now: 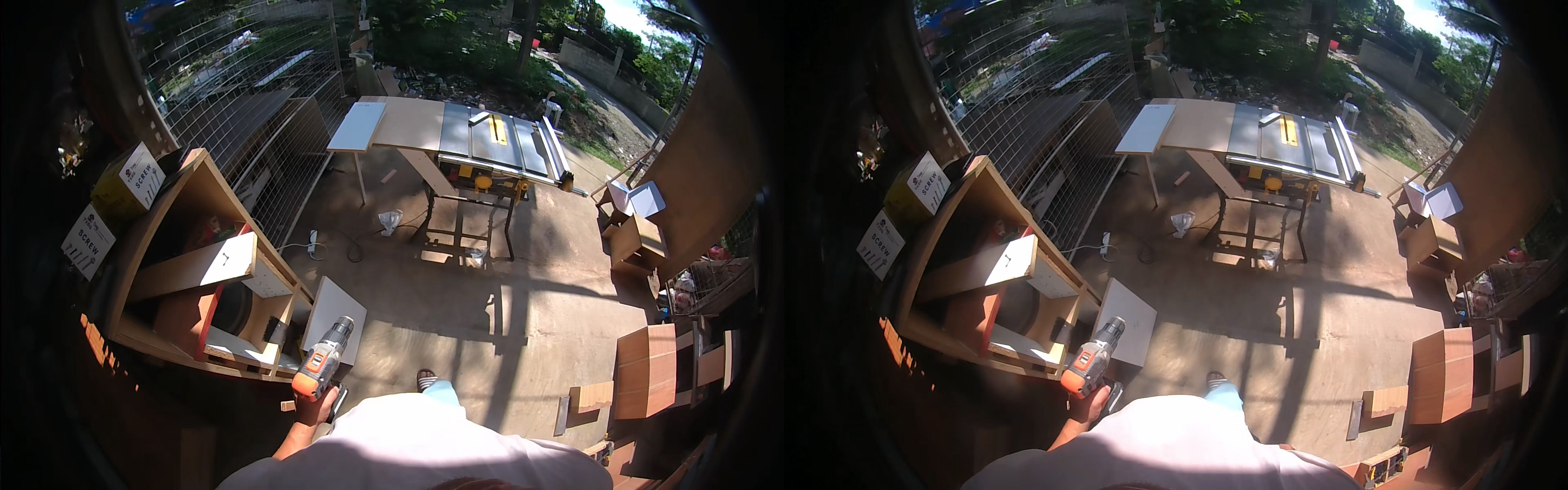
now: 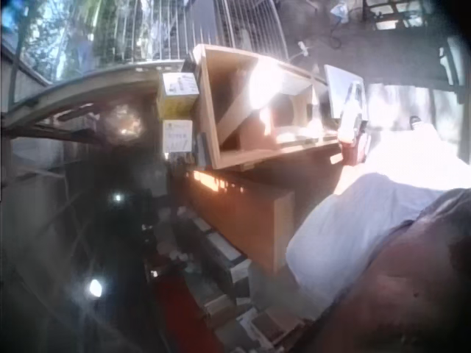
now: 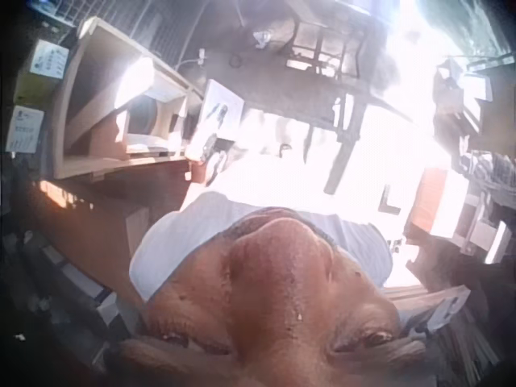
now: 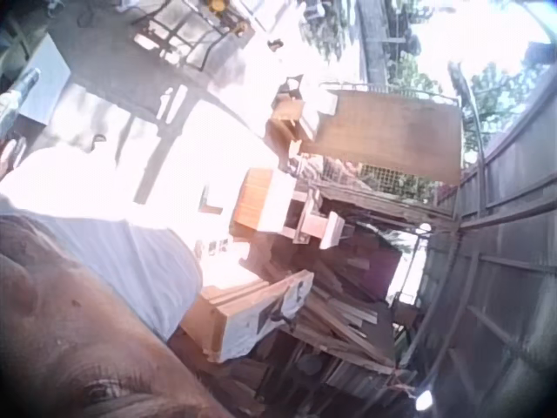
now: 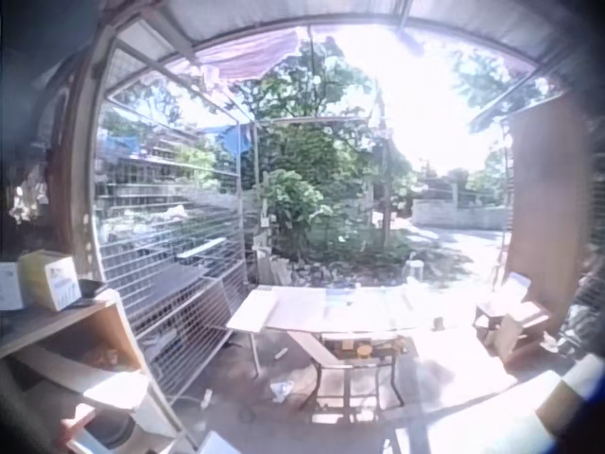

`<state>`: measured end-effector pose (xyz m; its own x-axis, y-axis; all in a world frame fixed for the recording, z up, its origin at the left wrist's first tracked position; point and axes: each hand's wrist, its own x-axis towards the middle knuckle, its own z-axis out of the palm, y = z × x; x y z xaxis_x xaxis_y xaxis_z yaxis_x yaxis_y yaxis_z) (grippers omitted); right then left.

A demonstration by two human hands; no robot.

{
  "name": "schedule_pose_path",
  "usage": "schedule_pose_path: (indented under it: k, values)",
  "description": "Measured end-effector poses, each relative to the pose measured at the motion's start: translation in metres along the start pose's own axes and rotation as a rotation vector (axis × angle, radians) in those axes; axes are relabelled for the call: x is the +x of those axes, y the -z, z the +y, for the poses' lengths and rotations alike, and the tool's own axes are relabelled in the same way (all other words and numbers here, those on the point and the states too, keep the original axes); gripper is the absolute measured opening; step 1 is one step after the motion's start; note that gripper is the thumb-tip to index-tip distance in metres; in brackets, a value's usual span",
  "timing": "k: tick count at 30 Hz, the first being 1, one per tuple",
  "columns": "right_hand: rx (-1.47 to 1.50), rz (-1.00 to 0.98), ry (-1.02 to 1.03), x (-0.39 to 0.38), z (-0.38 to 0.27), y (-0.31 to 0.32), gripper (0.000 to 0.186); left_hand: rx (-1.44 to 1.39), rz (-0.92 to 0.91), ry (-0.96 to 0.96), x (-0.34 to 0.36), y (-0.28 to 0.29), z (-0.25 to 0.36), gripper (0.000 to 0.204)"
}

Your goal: The person uses a cordless drill to make holes in a small rectangular piece of material held in the left hand. After drilling, the person removes the drill bit and wipes the drill chuck with a white cloth.

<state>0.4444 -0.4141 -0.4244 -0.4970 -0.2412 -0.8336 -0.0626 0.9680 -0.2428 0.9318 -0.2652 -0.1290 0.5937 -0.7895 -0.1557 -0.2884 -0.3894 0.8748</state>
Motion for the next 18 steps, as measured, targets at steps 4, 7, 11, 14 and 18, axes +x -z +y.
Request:
schedule_pose_path:
  k: [4,7,11,14,18]
  values:
    - [0.337,-0.132,0.335,-0.018,-0.341,-0.123,0.024,-0.329,0.277,-0.14,0.006,-0.04,0.022,0.008]
    - [0.425,-1.012,0.696,-0.304,-0.624,-0.125,0.058,-0.652,0.087,0.136,0.003,-0.053,0.081,0.006]
    - [0.263,-0.557,1.137,-0.417,-0.719,-0.137,0.088,-0.323,0.296,0.103,-0.014,-0.066,0.079,0.006]
    - [0.147,-0.491,1.601,-0.369,-0.701,-0.177,0.062,-0.273,0.486,0.014,-0.02,-0.083,0.079,0.002]
    - [-0.397,-0.829,1.177,-0.215,-0.524,-0.232,0.048,-0.068,0.592,0.072,-0.046,-0.092,0.092,0.004]
